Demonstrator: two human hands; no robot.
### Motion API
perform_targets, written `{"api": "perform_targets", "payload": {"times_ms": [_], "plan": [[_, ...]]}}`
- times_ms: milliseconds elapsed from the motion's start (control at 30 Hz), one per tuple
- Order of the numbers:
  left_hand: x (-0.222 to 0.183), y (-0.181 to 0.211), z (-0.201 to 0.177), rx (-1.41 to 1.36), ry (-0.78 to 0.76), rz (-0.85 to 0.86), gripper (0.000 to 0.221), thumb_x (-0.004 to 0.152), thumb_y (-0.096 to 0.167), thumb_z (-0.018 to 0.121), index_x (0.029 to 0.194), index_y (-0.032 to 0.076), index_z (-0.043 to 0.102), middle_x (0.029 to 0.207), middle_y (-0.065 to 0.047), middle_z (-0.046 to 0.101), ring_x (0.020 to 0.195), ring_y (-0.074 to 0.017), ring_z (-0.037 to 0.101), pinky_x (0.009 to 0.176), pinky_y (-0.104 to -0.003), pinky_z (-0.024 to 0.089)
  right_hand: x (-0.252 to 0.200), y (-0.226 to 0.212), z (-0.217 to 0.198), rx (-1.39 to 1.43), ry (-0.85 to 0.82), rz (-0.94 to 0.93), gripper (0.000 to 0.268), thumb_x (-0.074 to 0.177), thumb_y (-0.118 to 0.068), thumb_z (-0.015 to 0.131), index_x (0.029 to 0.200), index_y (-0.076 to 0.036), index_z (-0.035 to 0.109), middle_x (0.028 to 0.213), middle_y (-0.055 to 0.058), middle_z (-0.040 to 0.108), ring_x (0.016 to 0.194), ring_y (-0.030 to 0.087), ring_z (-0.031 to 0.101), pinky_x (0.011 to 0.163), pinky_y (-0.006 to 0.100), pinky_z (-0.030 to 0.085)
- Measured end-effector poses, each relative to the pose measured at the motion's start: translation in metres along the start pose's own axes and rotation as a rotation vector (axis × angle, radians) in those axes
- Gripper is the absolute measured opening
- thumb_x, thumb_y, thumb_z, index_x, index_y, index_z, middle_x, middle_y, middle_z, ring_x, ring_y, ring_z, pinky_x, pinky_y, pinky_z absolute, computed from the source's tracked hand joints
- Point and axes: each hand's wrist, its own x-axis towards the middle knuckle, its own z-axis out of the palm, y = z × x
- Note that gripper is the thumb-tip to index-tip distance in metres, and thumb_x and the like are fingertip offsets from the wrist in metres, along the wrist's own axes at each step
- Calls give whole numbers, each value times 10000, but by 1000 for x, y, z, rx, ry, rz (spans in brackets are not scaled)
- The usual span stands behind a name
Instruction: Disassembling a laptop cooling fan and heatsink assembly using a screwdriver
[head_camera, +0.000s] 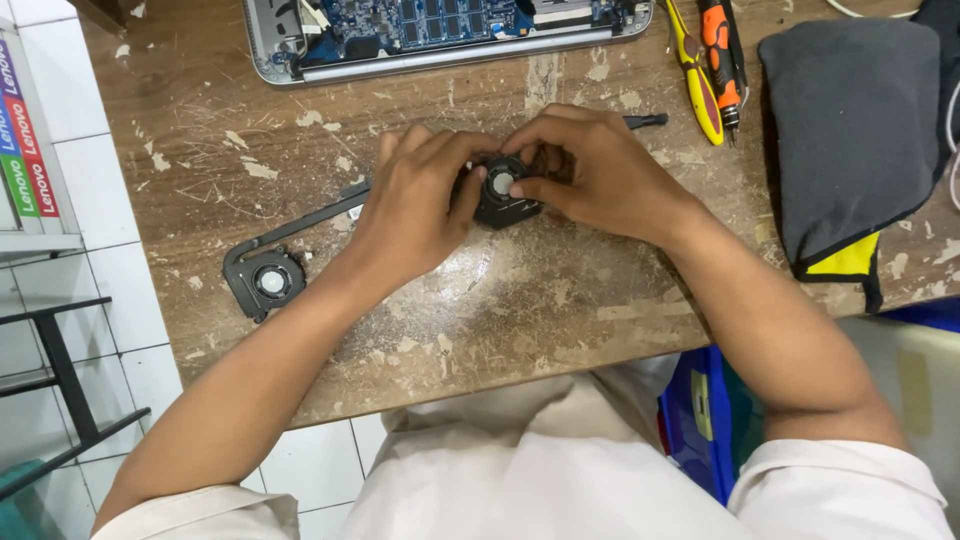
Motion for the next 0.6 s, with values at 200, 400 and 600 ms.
{"api": "perform_targets", "payload": {"times_ms": [200, 400, 600], "plan": [[1, -4, 4, -30, 14, 17, 194, 996, 27, 755, 1173, 105, 778, 971, -55, 681, 958, -260, 637, 906, -384, 413, -3, 1, 1, -83, -13, 44, 338, 953, -69, 856, 1259, 50, 774, 1059, 198, 721, 883, 307, 670, 728, 441, 563], [3, -5, 1, 6, -57, 58, 156, 1043, 67, 785, 1198, 81, 781, 1072, -43, 666, 1087, -265, 598, 989, -418, 380, -6, 21, 7, -297, 6, 26, 372, 983, -349, 882, 1271, -138, 777, 1114, 18, 625, 954, 263, 649, 680, 429, 522], [6, 0, -4, 44, -52, 147, 234, 1025, 23, 799, 1256, 55, 816, 1190, -99, 686, 1168, -305, 609, 988, -448, 377, -30, 41, -49, -995, 375, -57, 431, 1175, -617, 918, 1004, -248, 773, 895, -89, 760, 728, 131, 736, 578, 352, 511]]}}
